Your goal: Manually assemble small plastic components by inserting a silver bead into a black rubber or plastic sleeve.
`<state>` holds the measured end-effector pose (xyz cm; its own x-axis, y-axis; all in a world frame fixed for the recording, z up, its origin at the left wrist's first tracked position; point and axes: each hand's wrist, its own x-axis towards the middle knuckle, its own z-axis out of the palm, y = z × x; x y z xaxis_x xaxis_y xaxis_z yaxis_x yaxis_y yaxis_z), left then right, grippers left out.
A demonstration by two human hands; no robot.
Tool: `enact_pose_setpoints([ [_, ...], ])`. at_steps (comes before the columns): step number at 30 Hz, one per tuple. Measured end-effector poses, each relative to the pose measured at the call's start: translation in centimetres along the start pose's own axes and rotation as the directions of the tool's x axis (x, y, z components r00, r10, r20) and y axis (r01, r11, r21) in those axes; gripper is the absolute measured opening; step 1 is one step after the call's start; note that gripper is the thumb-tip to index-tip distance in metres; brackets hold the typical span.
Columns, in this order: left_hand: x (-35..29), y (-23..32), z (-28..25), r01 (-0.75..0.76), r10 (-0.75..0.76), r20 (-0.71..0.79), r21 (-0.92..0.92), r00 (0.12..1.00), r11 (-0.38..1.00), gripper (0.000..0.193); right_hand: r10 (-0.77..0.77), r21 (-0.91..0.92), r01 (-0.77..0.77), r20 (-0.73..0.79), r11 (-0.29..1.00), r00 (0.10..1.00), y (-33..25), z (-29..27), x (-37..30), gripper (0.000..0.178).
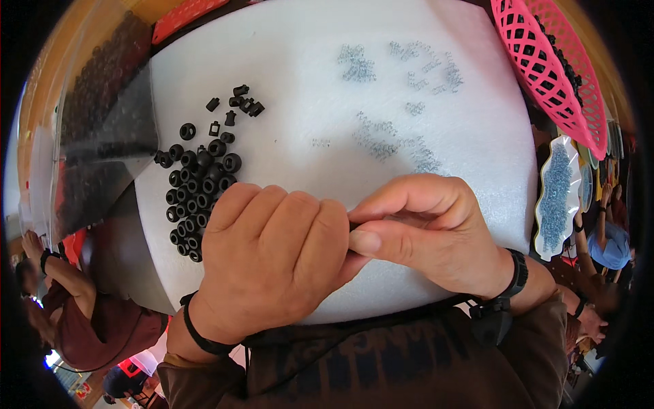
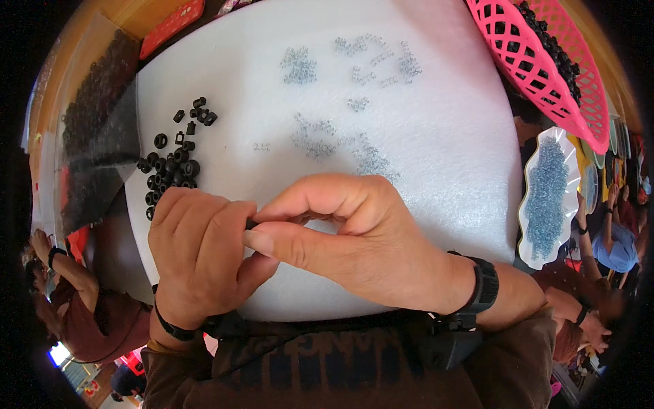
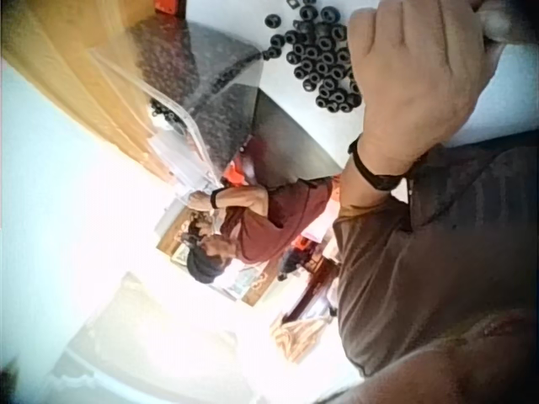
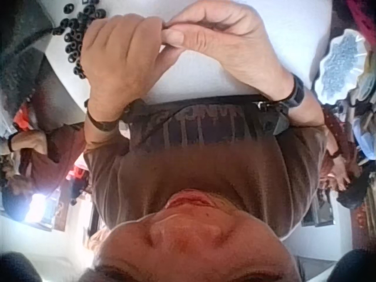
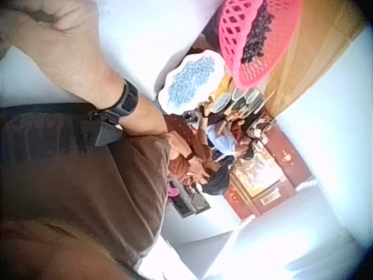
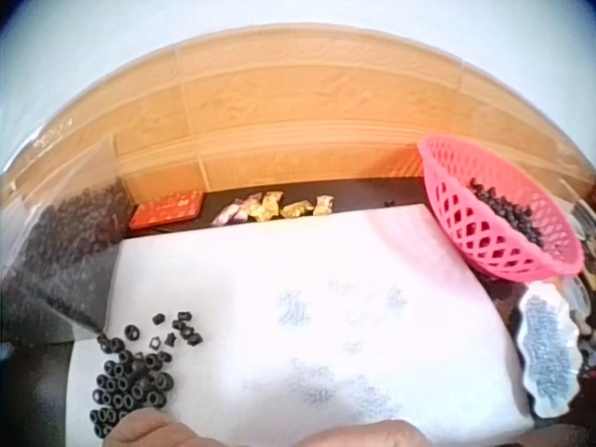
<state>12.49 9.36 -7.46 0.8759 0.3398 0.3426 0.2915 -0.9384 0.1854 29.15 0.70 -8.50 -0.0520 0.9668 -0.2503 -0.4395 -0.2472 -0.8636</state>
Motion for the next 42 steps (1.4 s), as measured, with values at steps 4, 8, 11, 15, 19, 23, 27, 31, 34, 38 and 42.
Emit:
enact_pose_setpoints([
  [4, -0.1, -0.1, 0.1, -0.015, 0.015, -0.065, -0.004, 0.998, 1.0, 0.035, 0.101, 0.106, -0.106, 0.054, 0.989, 0.993, -0.3, -0.3, 0.2, 0.016],
  [8, 0.0, -0.2, 0.3, -0.011, 0.008, -0.079, -0.033, 0.997, 0.999, 0.037, 0.077, 0.17, -0.082, 0.034, 0.982, 0.996, 0.0, 0.1, 0.2, 0.026],
  [11, 0.0, -0.3, 0.0, 0.003, -0.004, -0.059, -0.029, 0.998, 1.0, 0.038, 0.228, 0.088, -0.246, 0.179, 0.965, 0.957, -0.6, -0.1, 0.2, 0.036],
  [15, 0.0, -0.2, 0.0, 0.003, -0.006, -0.055, -0.04, 0.998, 0.999, 0.039, 0.23, 0.038, -0.246, 0.243, 0.969, 0.942, -0.7, -0.2, 0.3, 0.042],
  [19, 0.0, -0.1, -0.4, -0.006, 0.006, -0.007, -0.038, 1.0, 0.999, 0.037, 0.148, 0.031, -0.16, 0.252, 0.987, 0.956, -0.4, -0.1, 0.3, 0.038],
  [23, -0.1, -0.2, -0.2, -0.01, 0.011, 0.015, -0.07, 1.0, 0.997, 0.037, 0.144, 0.157, -0.188, 0.258, 0.969, 0.956, -0.1, -0.1, 0.3, 0.036],
  [27, -0.2, -0.2, 0.0, -0.035, 0.034, -0.008, -0.088, 0.999, 0.996, 0.037, 0.178, 0.224, -0.238, 0.258, 0.945, 0.95, 0.2, 0.0, 0.3, 0.035],
  [31, -0.2, 0.3, -0.2, -0.067, 0.069, 0.034, -0.051, 0.997, 0.996, 0.035, 0.202, 0.243, -0.267, 0.263, 0.933, 0.943, -0.1, -0.4, 0.2, 0.033],
  [34, -0.3, 0.2, 0.8, -0.064, 0.062, -0.093, -0.018, 0.994, 0.998, 0.032, 0.184, 0.269, -0.25, 0.247, 0.93, 0.951, 0.2, -0.3, 0.3, 0.032],
  [38, 0.2, -0.6, 0.9, -0.049, 0.019, -0.136, -0.22, 0.991, 0.974, 0.03, 0.141, 0.268, -0.206, 0.242, 0.941, 0.96, -0.2, -0.5, 0.4, 0.032],
  [42, 0.2, -0.7, 0.2, -0.006, -0.023, -0.125, -0.228, 0.992, 0.974, 0.033, 0.14, 0.206, -0.184, 0.211, 0.961, 0.967, -0.1, -0.4, 0.2, 0.031],
])
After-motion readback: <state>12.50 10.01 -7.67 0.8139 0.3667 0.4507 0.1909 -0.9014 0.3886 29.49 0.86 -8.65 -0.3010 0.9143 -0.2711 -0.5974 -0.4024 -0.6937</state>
